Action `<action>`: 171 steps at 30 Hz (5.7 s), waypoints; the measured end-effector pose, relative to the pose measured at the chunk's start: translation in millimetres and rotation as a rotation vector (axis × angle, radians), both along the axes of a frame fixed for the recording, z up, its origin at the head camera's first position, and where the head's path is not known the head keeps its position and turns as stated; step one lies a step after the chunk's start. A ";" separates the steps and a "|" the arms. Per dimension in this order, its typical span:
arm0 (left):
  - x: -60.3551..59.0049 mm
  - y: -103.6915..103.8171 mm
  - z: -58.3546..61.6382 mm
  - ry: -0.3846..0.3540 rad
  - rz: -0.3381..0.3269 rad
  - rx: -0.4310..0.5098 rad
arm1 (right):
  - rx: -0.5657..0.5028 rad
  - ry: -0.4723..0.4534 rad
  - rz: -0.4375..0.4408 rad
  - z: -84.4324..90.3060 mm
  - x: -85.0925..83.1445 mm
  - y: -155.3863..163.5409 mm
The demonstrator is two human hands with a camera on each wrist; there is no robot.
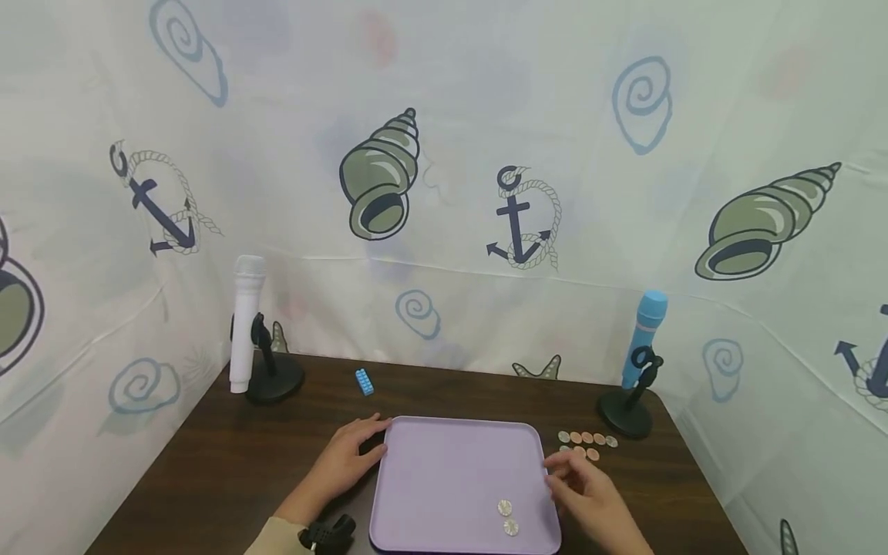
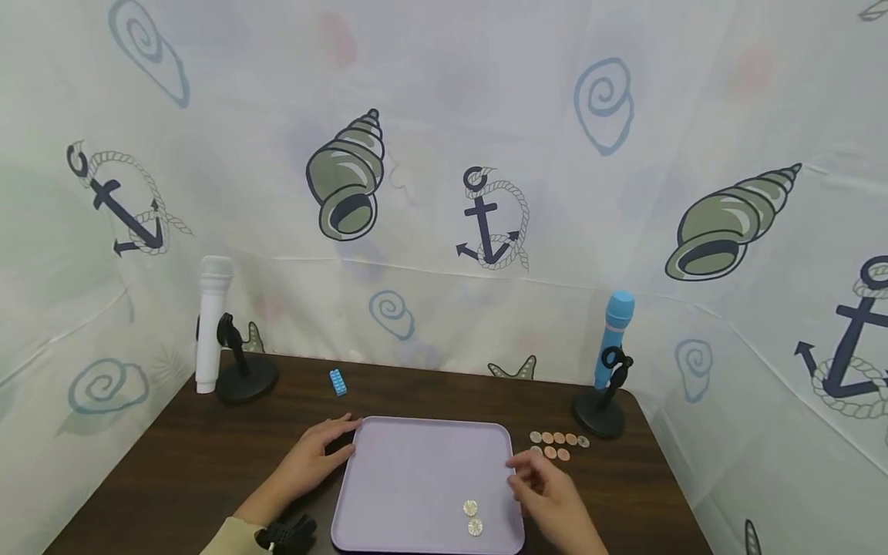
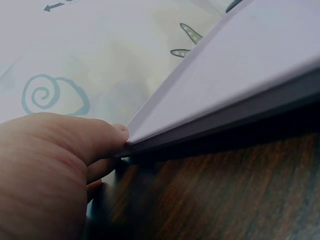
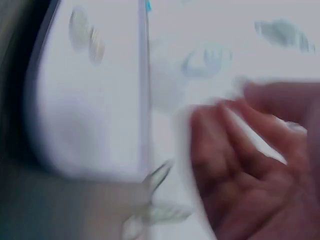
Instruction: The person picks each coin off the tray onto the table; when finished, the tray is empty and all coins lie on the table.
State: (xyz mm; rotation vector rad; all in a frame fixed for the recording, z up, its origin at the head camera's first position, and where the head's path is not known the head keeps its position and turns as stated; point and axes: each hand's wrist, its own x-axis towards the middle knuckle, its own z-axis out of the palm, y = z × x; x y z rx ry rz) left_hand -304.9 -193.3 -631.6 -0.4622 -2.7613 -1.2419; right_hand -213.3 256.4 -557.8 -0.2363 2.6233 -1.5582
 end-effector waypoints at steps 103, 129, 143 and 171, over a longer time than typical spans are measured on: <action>-2.6 -1.1 -0.9 -0.045 0.011 0.001 | -0.271 -0.208 0.040 -39.3 -24.2 35.2; -3.8 -0.8 0.5 -0.016 -0.004 -0.022 | -0.192 -0.103 -0.630 -57.5 -31.3 104.2; -4.9 -0.7 0.9 -0.006 -0.021 -0.021 | 0.270 -0.034 -0.614 -53.8 -33.9 103.7; -2.8 1.1 5.8 -0.061 -0.012 -0.035 | 0.294 -0.059 -0.484 -56.3 -38.1 105.1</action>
